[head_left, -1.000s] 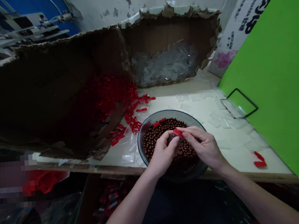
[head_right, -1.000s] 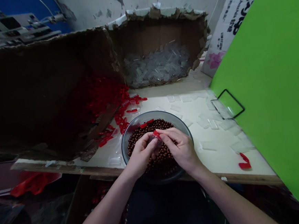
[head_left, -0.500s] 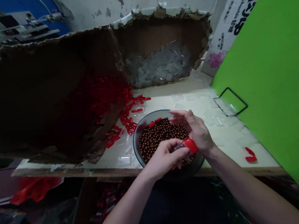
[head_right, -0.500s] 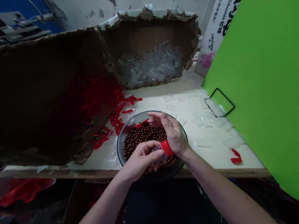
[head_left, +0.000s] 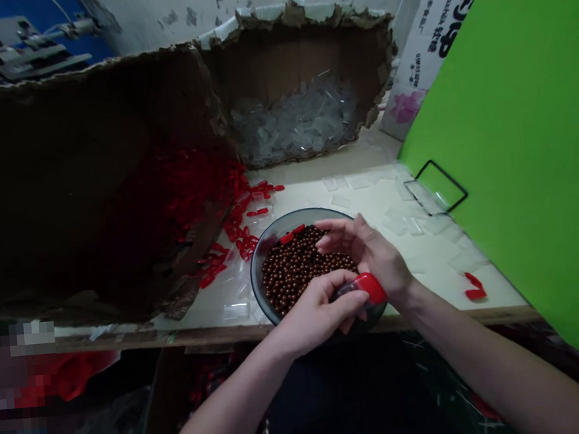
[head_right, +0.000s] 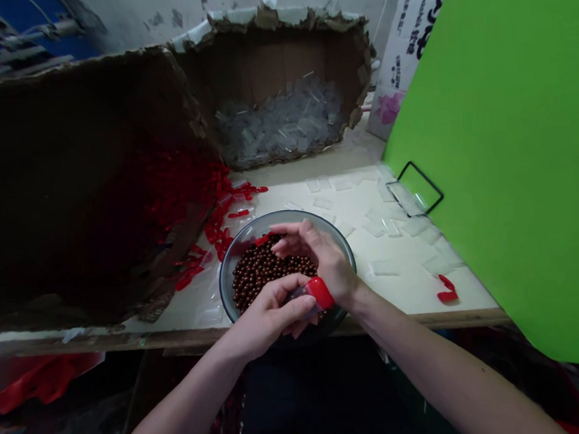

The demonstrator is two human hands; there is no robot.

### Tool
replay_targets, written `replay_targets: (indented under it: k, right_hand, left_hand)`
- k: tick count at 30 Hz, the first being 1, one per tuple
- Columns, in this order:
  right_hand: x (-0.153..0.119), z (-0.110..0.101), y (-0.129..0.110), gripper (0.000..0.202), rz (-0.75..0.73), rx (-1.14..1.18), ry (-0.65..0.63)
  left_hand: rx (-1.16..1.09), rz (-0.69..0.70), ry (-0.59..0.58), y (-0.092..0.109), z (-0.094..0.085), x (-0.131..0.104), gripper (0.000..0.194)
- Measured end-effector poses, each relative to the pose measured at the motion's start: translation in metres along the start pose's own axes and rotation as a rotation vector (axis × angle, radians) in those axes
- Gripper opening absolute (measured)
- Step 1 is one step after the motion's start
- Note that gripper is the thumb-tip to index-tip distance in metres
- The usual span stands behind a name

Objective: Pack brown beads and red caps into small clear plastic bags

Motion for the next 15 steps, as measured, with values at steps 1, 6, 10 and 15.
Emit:
replay_targets:
  k: [1, 6, 10, 15]
  right_hand:
    - [0.002, -0.008, 0.0, 0.055, 0.003, 0.045, 0.056]
    - [-0.012, -0.107, 0.017, 0.048, -0.073, -0.23, 0.403]
    - [-0.043, -0.177, 0.07, 0.035, 0.18, -0.98, 0.286]
    - [-0.073, -0.192, 0.117, 0.034, 0.01, -1.317, 0.031]
  left_hand:
    - [-0.011, 0.01, 0.045, 0.001, -0.003, -0.003, 0.026]
    - [-0.031, 0.058, 0.576, -0.007, -0.065, -0.064, 0.031]
    - [-0.112, 0.13, 1.022, -0.029, -0.118, -0.14, 0.033]
    - [-0.258, 0.074, 1.077, -0.047, -0.118, -0.166, 0.031]
Point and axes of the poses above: each hand's wrist, its own x-axis towards the middle knuckle, its own z-axis out of the palm, y = z × x, the point moved 6 cm from there along x, towards the middle knuckle, and after that the axes turned 3 degrees about -y, right-handed, at the moved point
